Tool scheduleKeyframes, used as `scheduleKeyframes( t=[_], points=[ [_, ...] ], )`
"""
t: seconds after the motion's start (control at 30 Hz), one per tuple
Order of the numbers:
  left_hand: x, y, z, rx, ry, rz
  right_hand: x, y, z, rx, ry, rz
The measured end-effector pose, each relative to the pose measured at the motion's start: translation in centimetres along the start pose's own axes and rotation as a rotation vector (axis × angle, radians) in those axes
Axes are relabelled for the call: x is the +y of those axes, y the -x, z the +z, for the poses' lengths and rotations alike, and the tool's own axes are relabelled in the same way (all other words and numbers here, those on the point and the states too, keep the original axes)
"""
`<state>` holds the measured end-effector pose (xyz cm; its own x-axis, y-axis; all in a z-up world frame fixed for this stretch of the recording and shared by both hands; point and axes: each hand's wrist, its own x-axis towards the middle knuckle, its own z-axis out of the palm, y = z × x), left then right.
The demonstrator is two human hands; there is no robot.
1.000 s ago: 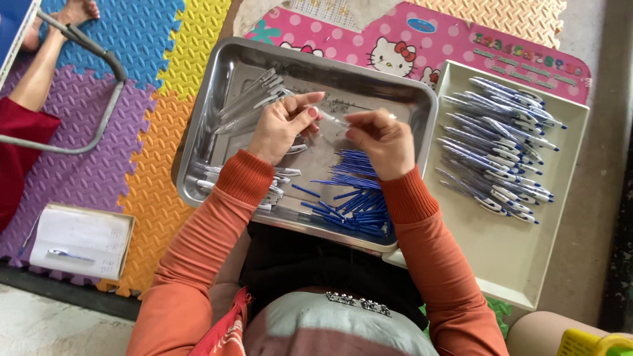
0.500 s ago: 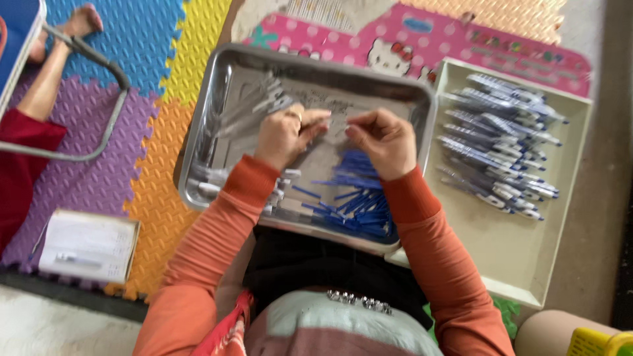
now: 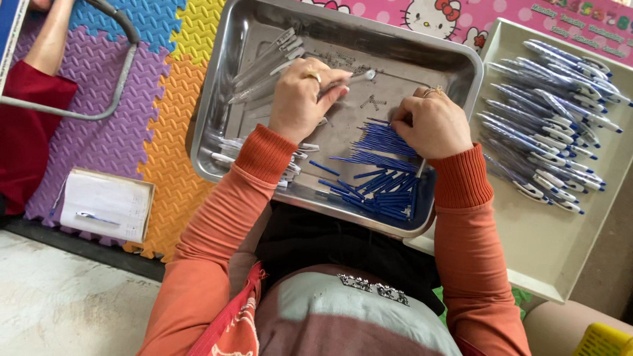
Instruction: The person assembles pens by inserting blue ink refills and springs into white plastic pen barrels by hand.
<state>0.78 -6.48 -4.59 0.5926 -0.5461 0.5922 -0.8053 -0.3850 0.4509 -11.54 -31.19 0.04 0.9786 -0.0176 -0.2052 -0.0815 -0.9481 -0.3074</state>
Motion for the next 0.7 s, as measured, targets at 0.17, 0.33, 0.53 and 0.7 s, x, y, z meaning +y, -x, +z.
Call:
scheduleKeyframes(
  t=[0.17, 0.33, 0.53, 0.7],
  points=[
    [0.4, 0.0, -0.3, -0.047, -0.009, -0.009, 0.2, -0.3, 0.6, -0.021, 0.023, -0.004],
    [0.1, 0.4, 0.2, -0.076, 0.017, -0.014, -0.9, -0.1, 0.4, -0.067, 0.096, 0.022],
    [-0.9, 0.4, 0.6, -0.089, -0.077, -0.066, 0.8, -0.3, 1.8, 0.315, 0.002, -0.117],
    [-0.4, 0.8, 0.3, -0.099, -0.086, -0.076, 0.0, 0.3, 1.1, 0.134, -0.061, -0.058]
  ],
)
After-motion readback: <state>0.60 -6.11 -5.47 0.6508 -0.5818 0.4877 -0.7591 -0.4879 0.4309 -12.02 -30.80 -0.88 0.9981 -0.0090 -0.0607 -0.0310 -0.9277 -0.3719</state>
